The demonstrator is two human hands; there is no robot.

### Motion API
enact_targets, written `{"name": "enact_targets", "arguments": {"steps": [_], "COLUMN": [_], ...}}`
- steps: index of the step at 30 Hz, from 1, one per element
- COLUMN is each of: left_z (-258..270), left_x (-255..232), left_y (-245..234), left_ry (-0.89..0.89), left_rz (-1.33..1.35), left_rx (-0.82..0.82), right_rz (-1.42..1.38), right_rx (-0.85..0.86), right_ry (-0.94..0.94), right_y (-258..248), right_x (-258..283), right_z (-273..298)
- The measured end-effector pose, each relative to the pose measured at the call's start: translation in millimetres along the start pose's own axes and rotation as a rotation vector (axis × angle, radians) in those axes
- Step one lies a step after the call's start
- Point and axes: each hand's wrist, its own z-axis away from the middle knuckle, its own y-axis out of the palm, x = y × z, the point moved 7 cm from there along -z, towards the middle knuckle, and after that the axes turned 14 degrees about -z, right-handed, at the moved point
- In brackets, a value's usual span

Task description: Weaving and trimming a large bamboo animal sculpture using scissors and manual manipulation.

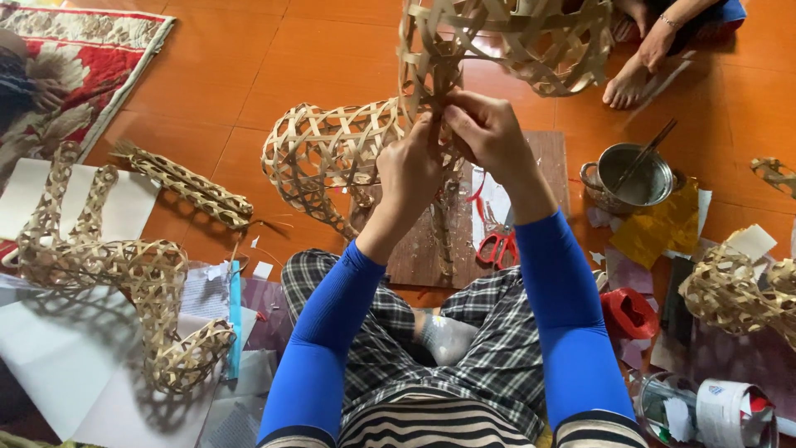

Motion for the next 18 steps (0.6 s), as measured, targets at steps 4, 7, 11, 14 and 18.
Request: {"name": "enact_targets", "arguments": {"steps": [4,7,11,14,18], "left_z": [1.4,2.2,1.9,-14.9,-29.6], "left_x": [0.7,-4.3,-14.3,-12.1,-27.9], "left_y": [6.9,0.6,-51.0,-31.4,-55.0], "left_ry": [-0.03,0.014,0.177,0.232,0.215], "left_rz": [-0.028,-0.19,-0.289,-0.413,-0.59], "left_rx": [0.115,0.152,-0.109,-0.07,-0.286], "right_rz": [-0.36,-0.49,-0.617,-0.677,-0.648], "right_rx": [-0.021,-0.097,-0.174,-0.159,-0.144], "right_ry": [0.215,0.238,0.209,0.258,0.247], "right_y": [6.5,7.8,8.9,14.4,13.5], "right_x": [-36.0,-48.0,-52.1,-46.4,-39.2], "right_z": [-5.6,-3.0,-2.1,-3.9,0.3]}}
